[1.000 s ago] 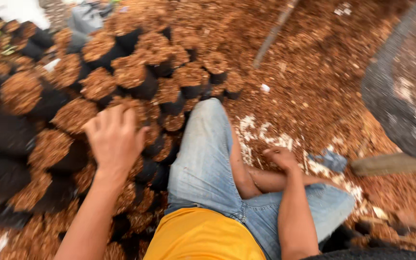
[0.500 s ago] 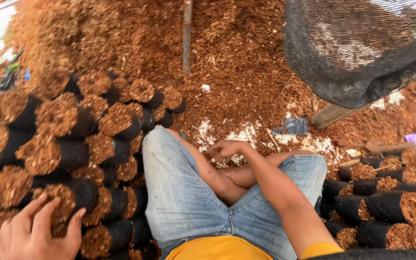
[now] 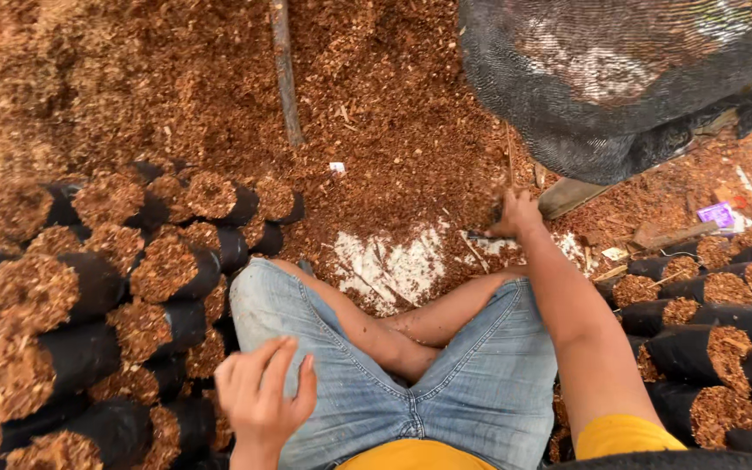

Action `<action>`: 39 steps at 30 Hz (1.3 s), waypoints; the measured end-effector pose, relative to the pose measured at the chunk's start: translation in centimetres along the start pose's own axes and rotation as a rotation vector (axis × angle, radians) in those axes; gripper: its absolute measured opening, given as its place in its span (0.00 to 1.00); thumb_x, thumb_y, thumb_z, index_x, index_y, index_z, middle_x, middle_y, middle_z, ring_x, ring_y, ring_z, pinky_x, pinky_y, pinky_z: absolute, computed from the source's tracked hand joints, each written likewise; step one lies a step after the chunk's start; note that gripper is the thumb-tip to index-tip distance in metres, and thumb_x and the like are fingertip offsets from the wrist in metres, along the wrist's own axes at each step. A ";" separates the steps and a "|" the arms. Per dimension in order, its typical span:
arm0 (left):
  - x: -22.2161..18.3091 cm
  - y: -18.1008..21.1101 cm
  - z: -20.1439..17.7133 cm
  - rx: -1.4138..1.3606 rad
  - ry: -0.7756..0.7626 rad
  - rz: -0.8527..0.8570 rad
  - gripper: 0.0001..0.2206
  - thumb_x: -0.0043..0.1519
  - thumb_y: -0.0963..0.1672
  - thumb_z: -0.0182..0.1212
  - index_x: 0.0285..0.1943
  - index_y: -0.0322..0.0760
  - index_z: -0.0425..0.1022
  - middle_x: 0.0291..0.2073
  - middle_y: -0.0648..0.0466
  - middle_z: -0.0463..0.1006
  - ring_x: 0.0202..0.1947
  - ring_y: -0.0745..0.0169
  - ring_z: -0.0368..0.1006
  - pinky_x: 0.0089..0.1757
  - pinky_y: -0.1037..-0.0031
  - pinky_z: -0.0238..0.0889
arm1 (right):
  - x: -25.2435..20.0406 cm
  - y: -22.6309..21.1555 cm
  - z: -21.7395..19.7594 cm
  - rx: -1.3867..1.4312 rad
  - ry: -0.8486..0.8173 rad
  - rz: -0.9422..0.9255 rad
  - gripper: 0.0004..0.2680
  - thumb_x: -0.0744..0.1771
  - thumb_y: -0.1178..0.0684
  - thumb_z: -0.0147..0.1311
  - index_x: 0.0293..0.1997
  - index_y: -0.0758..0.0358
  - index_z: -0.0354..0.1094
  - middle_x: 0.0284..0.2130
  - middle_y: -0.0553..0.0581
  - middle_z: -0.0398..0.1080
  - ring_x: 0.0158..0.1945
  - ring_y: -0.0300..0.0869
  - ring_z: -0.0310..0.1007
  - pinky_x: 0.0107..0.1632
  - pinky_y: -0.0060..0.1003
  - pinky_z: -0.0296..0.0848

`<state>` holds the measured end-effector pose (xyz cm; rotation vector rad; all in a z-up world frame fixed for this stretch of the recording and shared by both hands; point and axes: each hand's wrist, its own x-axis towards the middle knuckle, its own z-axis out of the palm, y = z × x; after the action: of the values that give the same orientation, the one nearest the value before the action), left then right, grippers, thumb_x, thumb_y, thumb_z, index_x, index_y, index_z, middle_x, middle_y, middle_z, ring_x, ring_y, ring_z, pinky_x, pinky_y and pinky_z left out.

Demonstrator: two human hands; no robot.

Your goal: The person fills small black nursery bags with organic substrate by hand while sitting on the ground.

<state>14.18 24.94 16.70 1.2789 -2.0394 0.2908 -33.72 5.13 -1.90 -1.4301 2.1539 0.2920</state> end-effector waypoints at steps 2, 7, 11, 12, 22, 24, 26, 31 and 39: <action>2.3 -1.0 3.5 -0.061 0.000 0.033 0.12 0.65 0.48 0.60 0.45 0.35 0.80 0.40 0.50 0.81 0.34 0.57 0.75 0.40 0.64 0.61 | 0.8 0.1 0.8 0.104 0.011 -0.009 0.34 0.59 0.44 0.70 0.71 0.50 0.51 0.61 0.65 0.59 0.63 0.61 0.60 0.60 0.58 0.68; 6.0 -3.6 12.2 -0.265 -0.003 0.044 0.09 0.59 0.43 0.67 0.47 0.39 0.78 0.43 0.53 0.80 0.40 0.58 0.77 0.40 0.70 0.61 | 2.9 -1.4 2.7 0.188 0.294 -0.050 0.29 0.55 0.40 0.68 0.62 0.34 0.61 0.60 0.62 0.58 0.63 0.66 0.65 0.57 0.60 0.75; 4.9 -5.5 17.7 -0.188 -0.144 -0.069 0.06 0.58 0.41 0.64 0.44 0.38 0.78 0.40 0.55 0.78 0.35 0.60 0.74 0.38 0.72 0.62 | 3.6 -1.9 1.9 0.323 0.253 0.035 0.24 0.58 0.42 0.73 0.57 0.46 0.68 0.59 0.66 0.51 0.65 0.68 0.59 0.60 0.61 0.72; 4.2 -5.8 18.8 -0.110 -0.262 -0.120 0.04 0.61 0.41 0.61 0.42 0.39 0.80 0.39 0.55 0.78 0.30 0.66 0.72 0.36 0.77 0.61 | 3.5 -1.9 1.4 0.338 0.302 0.096 0.22 0.58 0.47 0.74 0.55 0.50 0.71 0.57 0.67 0.50 0.65 0.68 0.59 0.61 0.56 0.73; 7.5 -4.5 20.8 -0.109 -0.522 -0.210 0.10 0.60 0.42 0.62 0.49 0.38 0.79 0.37 0.53 0.78 0.21 0.67 0.70 0.29 0.75 0.60 | 4.2 -3.3 -1.7 1.039 0.884 0.202 0.28 0.64 0.34 0.67 0.55 0.76 0.69 0.51 0.71 0.75 0.59 0.57 0.73 0.58 0.53 0.75; 8.6 -3.7 23.0 -0.150 -0.903 -0.404 0.20 0.59 0.46 0.65 0.59 0.35 0.75 0.53 0.42 0.77 0.51 0.49 0.77 0.43 0.66 0.74 | 0.6 -7.1 -2.8 0.881 0.787 -0.190 0.24 0.68 0.46 0.56 0.69 0.71 0.56 0.61 0.79 0.63 0.64 0.67 0.65 0.64 0.63 0.67; 7.9 -2.7 26.2 -0.158 -1.057 -0.504 0.32 0.59 0.52 0.62 0.68 0.28 0.62 0.62 0.30 0.63 0.62 0.36 0.63 0.54 0.55 0.63 | 2.4 -7.9 -0.3 0.738 0.701 -0.107 0.29 0.68 0.39 0.53 0.72 0.70 0.50 0.65 0.79 0.56 0.69 0.67 0.58 0.68 0.65 0.58; 7.6 0.0 32.8 -0.144 -1.112 -0.651 0.54 0.62 0.62 0.54 0.79 0.15 0.34 0.72 0.12 0.30 0.74 0.10 0.26 0.68 0.38 0.33 | 10.1 -8.4 1.2 0.573 0.674 0.086 0.38 0.69 0.31 0.50 0.78 0.72 0.34 0.72 0.83 0.41 0.76 0.73 0.40 0.75 0.68 0.37; 1.9 -1.7 44.6 0.258 -0.613 -0.335 0.49 0.62 0.67 0.25 0.79 0.25 0.40 0.78 0.38 0.43 0.81 0.42 0.30 0.73 0.51 0.19 | 17.8 -11.9 -8.2 0.538 0.482 -0.658 0.31 0.65 0.32 0.44 0.71 0.63 0.48 0.64 0.67 0.61 0.66 0.55 0.61 0.68 0.65 0.60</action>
<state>-4.61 -0.59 -14.82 2.0345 -2.2685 -0.0043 -30.82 -17.54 -3.35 -1.8689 1.7317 -0.8778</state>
